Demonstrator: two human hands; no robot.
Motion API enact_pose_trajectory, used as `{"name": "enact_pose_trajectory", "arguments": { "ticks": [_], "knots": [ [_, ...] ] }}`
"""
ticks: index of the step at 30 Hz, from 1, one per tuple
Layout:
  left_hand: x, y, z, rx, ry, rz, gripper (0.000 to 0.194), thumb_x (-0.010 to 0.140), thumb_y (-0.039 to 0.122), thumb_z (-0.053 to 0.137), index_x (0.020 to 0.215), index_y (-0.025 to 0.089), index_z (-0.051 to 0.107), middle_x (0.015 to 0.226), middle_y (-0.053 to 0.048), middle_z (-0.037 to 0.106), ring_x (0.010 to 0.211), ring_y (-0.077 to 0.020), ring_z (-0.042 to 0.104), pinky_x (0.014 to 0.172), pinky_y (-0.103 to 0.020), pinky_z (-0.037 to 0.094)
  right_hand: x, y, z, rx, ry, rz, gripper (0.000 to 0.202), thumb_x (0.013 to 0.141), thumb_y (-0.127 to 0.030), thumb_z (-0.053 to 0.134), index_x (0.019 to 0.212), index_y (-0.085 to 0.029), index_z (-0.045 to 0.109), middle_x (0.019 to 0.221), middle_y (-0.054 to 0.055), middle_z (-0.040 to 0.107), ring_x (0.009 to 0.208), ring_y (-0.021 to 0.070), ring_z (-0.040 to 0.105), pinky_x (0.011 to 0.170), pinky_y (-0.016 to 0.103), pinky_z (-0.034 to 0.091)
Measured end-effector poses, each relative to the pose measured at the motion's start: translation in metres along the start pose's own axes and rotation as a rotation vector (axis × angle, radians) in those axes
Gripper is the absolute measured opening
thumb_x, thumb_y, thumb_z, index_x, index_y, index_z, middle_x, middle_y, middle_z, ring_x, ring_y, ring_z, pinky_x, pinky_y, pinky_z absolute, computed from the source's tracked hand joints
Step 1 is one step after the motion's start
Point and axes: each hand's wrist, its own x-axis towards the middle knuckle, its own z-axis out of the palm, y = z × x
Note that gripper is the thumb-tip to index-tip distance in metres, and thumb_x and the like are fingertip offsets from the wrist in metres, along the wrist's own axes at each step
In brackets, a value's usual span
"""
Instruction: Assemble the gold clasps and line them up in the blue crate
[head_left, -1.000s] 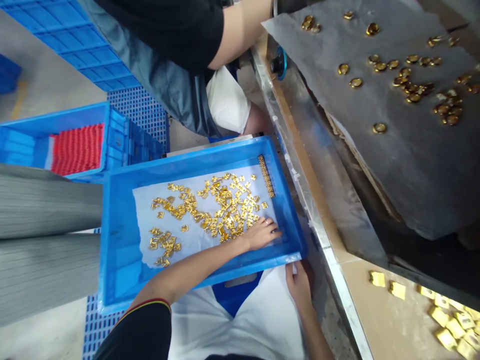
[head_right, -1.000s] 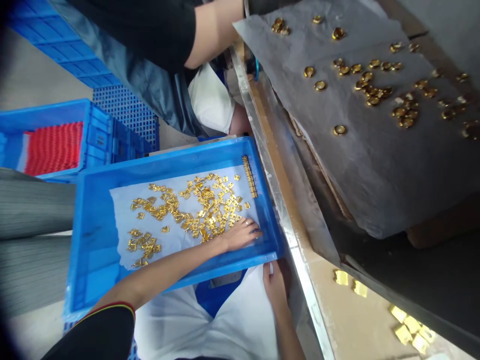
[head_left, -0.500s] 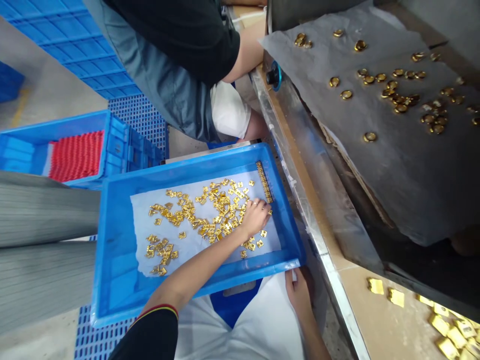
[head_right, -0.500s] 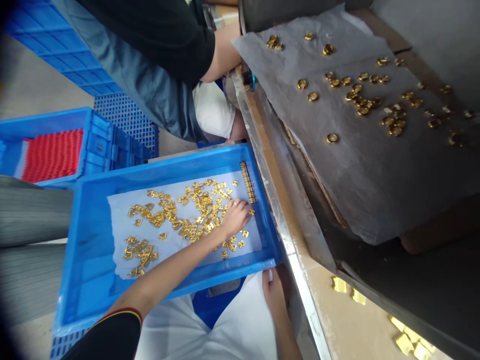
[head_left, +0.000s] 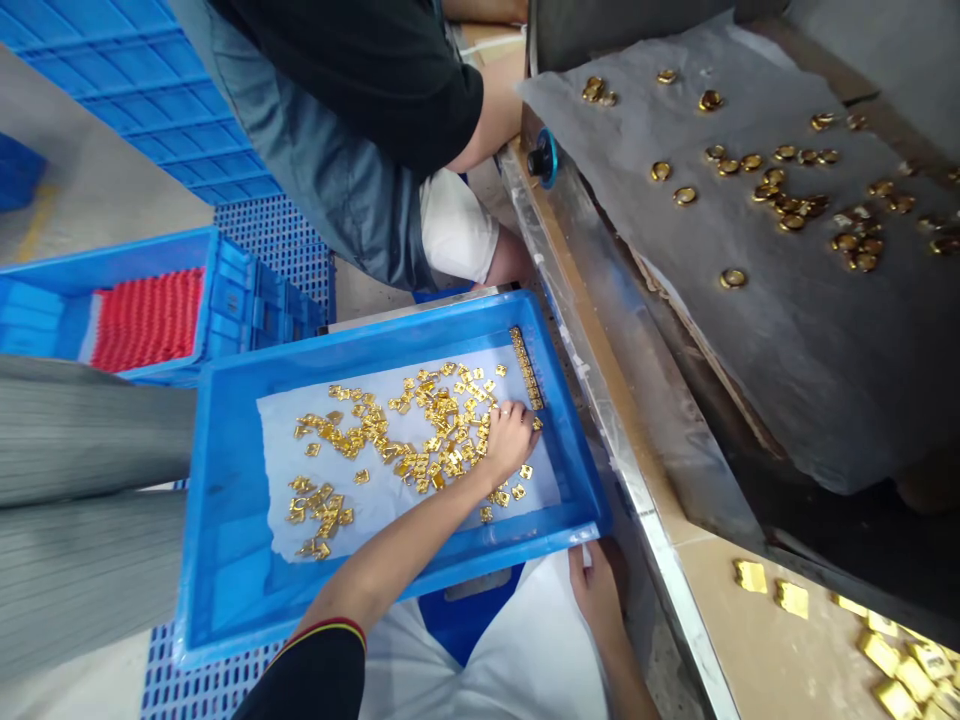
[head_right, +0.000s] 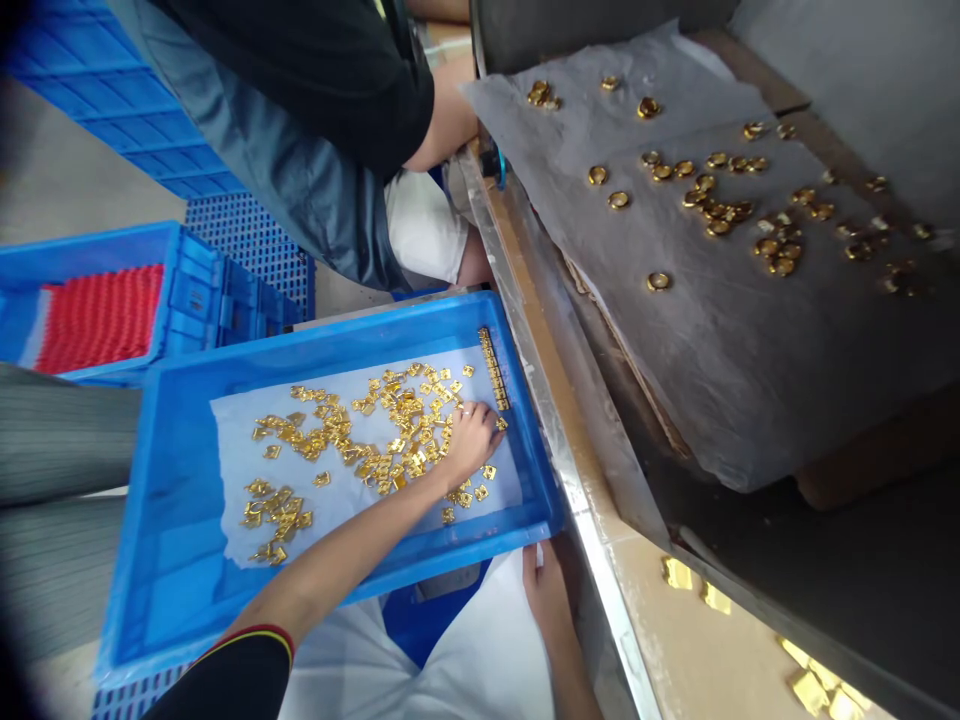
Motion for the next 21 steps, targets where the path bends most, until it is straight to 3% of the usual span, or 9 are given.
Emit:
{"name": "enact_pose_trajectory", "arguments": {
  "ticks": [11,21],
  "knots": [
    [0.0066,-0.0033,0.0056,-0.013,0.026,-0.017,0.024,0.095,0.039,0.063,0.105,0.018,0.070,0.106,-0.014,0.065,0.105,-0.0317,0.053,0.083,-0.045,0.041,0.0004,-0.0012,0.0000,0.027,-0.025,0.036,0.064,0.089,-0.071,0.041,0.092,-0.017,0.075,0.067,0.009,0.074,0.050,0.0221,0.065,0.046,0.029,0.052],
    [0.0078,-0.0026,0.0081,-0.028,0.033,0.000,0.023,0.097,0.037,0.059,0.103,0.017,0.070,0.105,-0.014,0.065,0.103,-0.0313,0.052,0.081,-0.044,0.039,-0.0013,-0.0059,-0.0023,0.085,-0.029,0.073,0.056,0.086,-0.068,0.047,0.091,-0.019,0.075,0.077,0.011,0.078,0.060,0.0256,0.070,0.054,0.031,0.058]
  ]
}}
